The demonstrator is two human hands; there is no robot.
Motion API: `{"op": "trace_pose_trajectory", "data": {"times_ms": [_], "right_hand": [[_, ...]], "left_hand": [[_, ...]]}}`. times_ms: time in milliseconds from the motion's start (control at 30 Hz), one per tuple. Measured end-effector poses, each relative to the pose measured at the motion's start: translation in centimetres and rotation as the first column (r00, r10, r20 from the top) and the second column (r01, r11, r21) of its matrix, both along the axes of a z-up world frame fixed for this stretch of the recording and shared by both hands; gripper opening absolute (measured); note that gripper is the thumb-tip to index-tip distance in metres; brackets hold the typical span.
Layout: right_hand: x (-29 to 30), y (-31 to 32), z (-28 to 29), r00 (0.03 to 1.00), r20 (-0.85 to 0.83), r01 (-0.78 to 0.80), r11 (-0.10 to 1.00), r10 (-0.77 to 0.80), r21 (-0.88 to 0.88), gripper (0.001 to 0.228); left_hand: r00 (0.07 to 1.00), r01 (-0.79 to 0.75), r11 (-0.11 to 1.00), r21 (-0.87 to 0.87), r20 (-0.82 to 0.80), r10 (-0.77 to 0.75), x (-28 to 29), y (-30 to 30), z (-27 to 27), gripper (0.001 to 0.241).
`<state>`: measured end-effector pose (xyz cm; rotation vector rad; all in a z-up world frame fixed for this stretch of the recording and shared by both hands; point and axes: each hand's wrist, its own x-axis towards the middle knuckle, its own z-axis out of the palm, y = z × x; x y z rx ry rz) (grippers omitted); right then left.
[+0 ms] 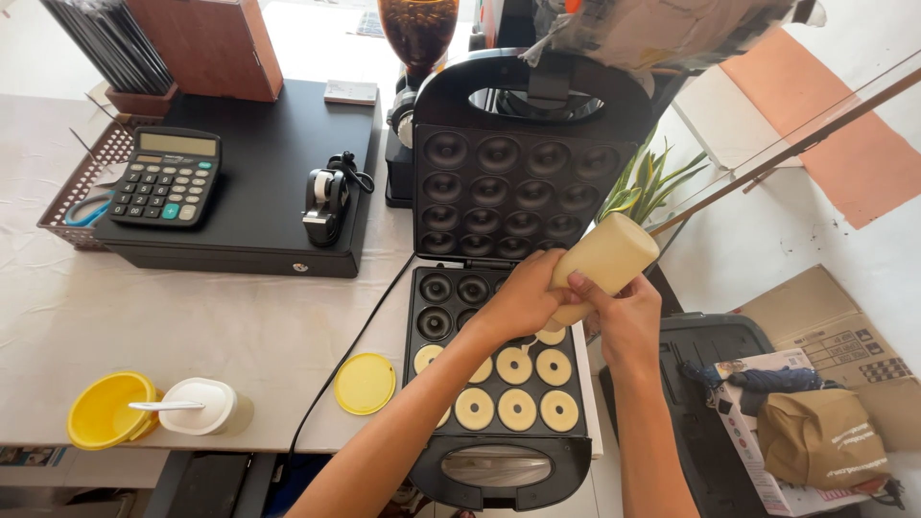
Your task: Pouring batter into a mini donut maker machine.
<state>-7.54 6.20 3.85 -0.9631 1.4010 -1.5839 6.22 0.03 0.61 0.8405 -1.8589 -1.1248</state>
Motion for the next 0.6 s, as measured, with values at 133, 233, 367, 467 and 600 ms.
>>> {"op": "trace_pose_trajectory", "data": {"times_ms": [133, 233, 367, 467, 600], "right_hand": [[1.1, 0.1, 0.1, 0.999, -0.044, -0.010, 1.000, 0.010, 0.005, 0.032], [1.1, 0.2, 0.1, 0.998, -0.061, -0.013, 1.000, 0.013, -0.005, 0.033], [1.3, -0.2, 0.2, 0.999, -0.041, -0.022, 1.000, 0.022, -0.019, 0.033], [1.6, -0.8, 0.3, 0.999, -0.037, -0.017, 0.998, 0.015, -0.065, 0.034], [2.0, -1.3, 0.3, 0.996, -0.084, -0.010, 0.998, 0.006, -0.058, 0.037]], "left_hand": [[0.999, -0.029, 0.999, 0.027, 0.033, 0.028, 0.7, 0.3, -0.1, 0.041], [0.999, -0.044, 0.999, 0.015, 0.004, 0.044, 0.9, 0.5, 0.1, 0.041], [0.999, -0.051, 0.998, 0.022, -0.018, 0.051, 1.2, 0.8, 1.2, 0.041], [0.997, -0.062, 0.998, -0.004, -0.039, 0.062, 1.7, 0.6, 1.2, 0.041], [0.996, -0.084, 0.993, -0.078, -0.050, 0.080, 2.2, 0.2, 1.1, 0.043]]}}
